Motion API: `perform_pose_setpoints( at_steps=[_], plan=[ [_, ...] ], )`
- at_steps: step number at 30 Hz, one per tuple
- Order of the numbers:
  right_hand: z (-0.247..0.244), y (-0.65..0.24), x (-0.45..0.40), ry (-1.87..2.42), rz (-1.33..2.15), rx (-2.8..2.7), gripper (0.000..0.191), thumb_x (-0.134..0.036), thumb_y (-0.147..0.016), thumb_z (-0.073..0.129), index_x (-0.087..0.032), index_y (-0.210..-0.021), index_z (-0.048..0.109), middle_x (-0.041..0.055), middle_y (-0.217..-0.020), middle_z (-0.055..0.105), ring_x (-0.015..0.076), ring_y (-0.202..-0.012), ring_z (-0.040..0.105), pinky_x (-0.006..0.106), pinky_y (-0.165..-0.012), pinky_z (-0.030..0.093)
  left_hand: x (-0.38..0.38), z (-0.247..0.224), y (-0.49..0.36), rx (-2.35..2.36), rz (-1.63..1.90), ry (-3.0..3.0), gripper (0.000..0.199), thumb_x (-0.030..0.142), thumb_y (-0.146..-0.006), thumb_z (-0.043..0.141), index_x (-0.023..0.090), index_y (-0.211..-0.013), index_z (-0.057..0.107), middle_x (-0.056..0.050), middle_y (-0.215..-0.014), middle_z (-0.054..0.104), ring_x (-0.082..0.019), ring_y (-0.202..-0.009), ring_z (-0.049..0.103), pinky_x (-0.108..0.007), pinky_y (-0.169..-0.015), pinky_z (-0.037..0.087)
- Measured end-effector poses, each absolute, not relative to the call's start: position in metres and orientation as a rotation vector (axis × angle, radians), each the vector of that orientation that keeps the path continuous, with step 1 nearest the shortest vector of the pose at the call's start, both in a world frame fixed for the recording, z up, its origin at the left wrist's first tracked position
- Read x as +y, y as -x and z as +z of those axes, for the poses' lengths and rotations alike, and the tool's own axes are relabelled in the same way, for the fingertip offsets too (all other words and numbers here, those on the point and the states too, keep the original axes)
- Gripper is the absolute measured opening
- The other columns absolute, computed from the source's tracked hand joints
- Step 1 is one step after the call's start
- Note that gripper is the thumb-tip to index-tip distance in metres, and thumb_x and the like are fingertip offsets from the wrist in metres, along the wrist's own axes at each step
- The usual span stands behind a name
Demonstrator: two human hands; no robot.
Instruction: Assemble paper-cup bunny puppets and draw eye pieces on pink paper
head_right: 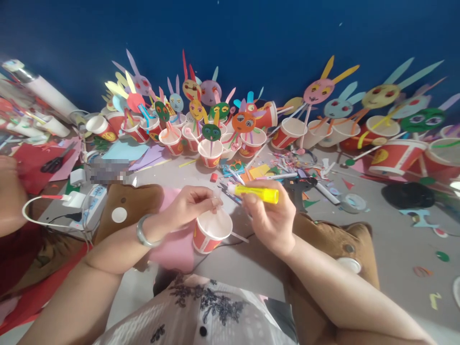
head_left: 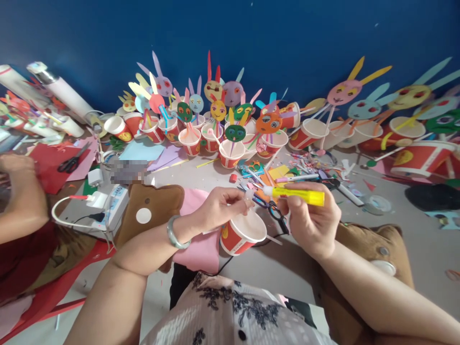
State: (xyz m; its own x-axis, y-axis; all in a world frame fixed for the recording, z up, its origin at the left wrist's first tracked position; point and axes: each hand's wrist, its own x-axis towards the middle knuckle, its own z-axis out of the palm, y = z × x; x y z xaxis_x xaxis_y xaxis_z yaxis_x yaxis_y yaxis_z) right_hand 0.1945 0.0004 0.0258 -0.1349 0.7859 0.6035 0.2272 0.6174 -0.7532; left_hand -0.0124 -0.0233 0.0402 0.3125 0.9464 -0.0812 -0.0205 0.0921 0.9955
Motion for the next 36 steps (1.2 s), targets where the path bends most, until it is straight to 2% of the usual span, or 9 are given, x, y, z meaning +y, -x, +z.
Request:
perform_pose_setpoints(
  at_steps=[4, 8, 11, 15, 24, 27, 29, 32, 36],
  plan=[
    [0.024, -0.193, 0.002, 0.828, 0.882, -1.471, 0.02, -0.038, -0.096, 0.06, -0.023, -0.109, 0.062, -0.0012, -0.072, 0.062, 0.013, -0.049, 0.053, 0.027, -0.045, 0.045, -0.02, 0.041, 0.012, 1.015, 0.957, -1.211, 0.035, 0.042, -0.083, 0.07, 0.013, -0.064, 0.064, -0.003, -0.066, 0.062, -0.01, -0.063, 0.053, -0.022, -0.059, 0.04],
    [0.025, -0.194, -0.004, 0.857, 0.584, -1.665, 0.022, -0.029, -0.09, 0.069, -0.024, -0.11, 0.064, 0.0052, -0.093, 0.071, 0.018, -0.069, 0.066, 0.032, -0.061, 0.054, -0.02, 0.039, 0.011, 1.029, 0.946, -1.189, 0.032, 0.038, -0.083, 0.068, 0.013, -0.065, 0.062, -0.002, -0.065, 0.062, -0.01, -0.062, 0.053, -0.021, -0.058, 0.039],
    [0.029, -0.195, -0.008, 0.743, 0.339, -1.962, 0.026, -0.022, -0.088, 0.069, -0.024, -0.114, 0.064, 0.0061, -0.091, 0.072, 0.0221, -0.081, 0.067, 0.036, -0.07, 0.055, -0.022, 0.038, 0.011, 1.013, 0.936, -1.257, 0.024, 0.03, -0.084, 0.065, 0.013, -0.067, 0.062, -0.001, -0.067, 0.062, -0.009, -0.064, 0.053, -0.021, -0.06, 0.039],
    [0.034, -0.193, -0.007, 0.675, 0.117, -2.083, 0.033, -0.021, -0.088, 0.069, -0.023, -0.119, 0.061, 0.0066, -0.09, 0.074, 0.0223, -0.077, 0.065, 0.037, -0.069, 0.054, -0.025, 0.042, 0.01, 1.017, 0.904, -1.352, 0.016, 0.022, -0.083, 0.06, 0.014, -0.069, 0.063, 0.0, -0.07, 0.062, -0.011, -0.069, 0.055, -0.022, -0.065, 0.041],
    [0.031, -0.193, -0.007, 0.658, 0.024, -2.067, 0.033, -0.02, -0.088, 0.07, -0.023, -0.119, 0.059, 0.005, -0.086, 0.073, 0.0206, -0.068, 0.067, 0.04, -0.071, 0.054, -0.027, 0.039, 0.009, 1.029, 0.881, -1.413, 0.02, 0.028, -0.088, 0.059, 0.014, -0.076, 0.066, -0.003, -0.078, 0.066, -0.014, -0.076, 0.058, -0.023, -0.069, 0.044],
    [0.028, -0.194, -0.006, 0.829, 0.243, -1.874, 0.022, -0.028, -0.089, 0.07, -0.024, -0.11, 0.063, 0.0061, -0.086, 0.072, 0.0225, -0.073, 0.069, 0.037, -0.066, 0.056, -0.027, 0.035, 0.011, 1.017, 0.926, -1.432, 0.023, 0.033, -0.09, 0.061, 0.014, -0.08, 0.067, -0.004, -0.081, 0.067, -0.014, -0.079, 0.059, -0.024, -0.072, 0.046],
    [0.028, -0.194, -0.005, 0.887, 0.579, -1.698, 0.019, -0.036, -0.091, 0.069, -0.024, -0.104, 0.063, 0.0028, -0.077, 0.07, 0.0192, -0.061, 0.067, 0.032, -0.053, 0.053, -0.027, 0.034, 0.011, 1.011, 0.947, -1.434, 0.026, 0.035, -0.092, 0.061, 0.013, -0.079, 0.066, -0.004, -0.079, 0.065, -0.014, -0.077, 0.058, -0.024, -0.071, 0.045],
    [0.029, -0.192, -0.003, 0.874, 1.146, -1.487, 0.022, -0.045, -0.092, 0.067, -0.023, -0.093, 0.062, -0.0026, -0.062, 0.065, 0.0123, -0.04, 0.053, 0.025, -0.036, 0.042, -0.026, 0.034, 0.012, 1.01, 0.965, -1.431, 0.027, 0.036, -0.092, 0.06, 0.014, -0.078, 0.065, -0.003, -0.076, 0.064, -0.013, -0.074, 0.057, -0.023, -0.067, 0.044],
    [0.033, -0.187, -0.002, 0.884, 1.464, -1.413, 0.029, -0.047, -0.091, 0.068, -0.02, -0.083, 0.062, -0.0021, -0.058, 0.065, 0.0096, -0.035, 0.047, 0.024, -0.033, 0.036, -0.025, 0.037, 0.011, 1.009, 0.979, -1.472, 0.024, 0.031, -0.092, 0.059, 0.014, -0.076, 0.065, -0.003, -0.074, 0.065, -0.012, -0.072, 0.057, -0.023, -0.065, 0.044]
  ],
)
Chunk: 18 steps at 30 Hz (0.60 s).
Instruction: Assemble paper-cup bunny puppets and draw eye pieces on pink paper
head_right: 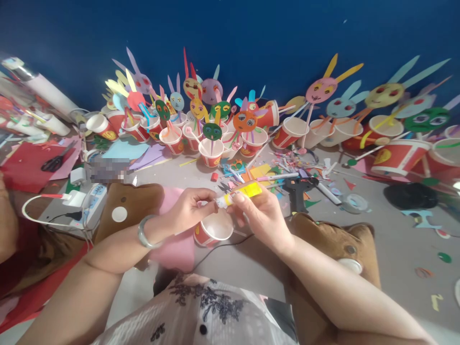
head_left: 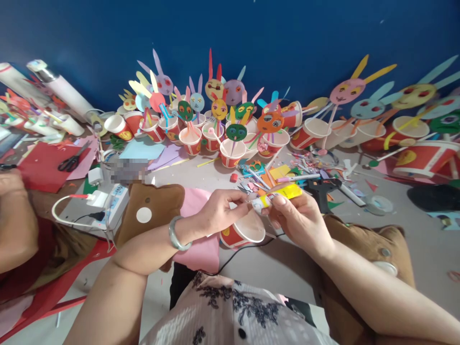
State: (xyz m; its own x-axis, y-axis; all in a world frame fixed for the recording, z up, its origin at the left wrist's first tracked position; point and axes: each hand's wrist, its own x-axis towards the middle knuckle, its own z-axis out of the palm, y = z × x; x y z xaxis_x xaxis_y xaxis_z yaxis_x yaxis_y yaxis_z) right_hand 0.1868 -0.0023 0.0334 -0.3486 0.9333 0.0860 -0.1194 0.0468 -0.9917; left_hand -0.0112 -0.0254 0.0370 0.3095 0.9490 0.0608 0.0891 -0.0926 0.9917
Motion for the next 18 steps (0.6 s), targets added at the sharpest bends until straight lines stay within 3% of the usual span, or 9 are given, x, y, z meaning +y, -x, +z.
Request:
perform_pose_setpoints(
  at_steps=[7, 18],
  plan=[
    [0.044, -0.183, -0.007, 1.023, 1.275, -1.514, 0.034, -0.051, -0.087, 0.072, -0.02, -0.083, 0.058, -0.0008, -0.059, 0.067, 0.0104, -0.039, 0.052, 0.024, -0.038, 0.041, -0.027, 0.043, 0.009, 1.009, 0.984, -1.548, 0.02, 0.023, -0.091, 0.057, 0.013, -0.078, 0.068, -0.004, -0.077, 0.069, -0.012, -0.072, 0.058, -0.022, -0.066, 0.045],
    [0.034, -0.186, -0.008, 1.154, 1.031, -1.522, 0.033, -0.054, -0.086, 0.071, -0.024, -0.09, 0.057, -0.0012, -0.065, 0.068, 0.0136, -0.045, 0.057, 0.027, -0.043, 0.047, -0.027, 0.039, 0.008, 1.04, 0.991, -1.53, 0.023, 0.026, -0.091, 0.06, 0.013, -0.072, 0.063, -0.001, -0.07, 0.061, -0.01, -0.068, 0.053, -0.021, -0.064, 0.041]
  ],
)
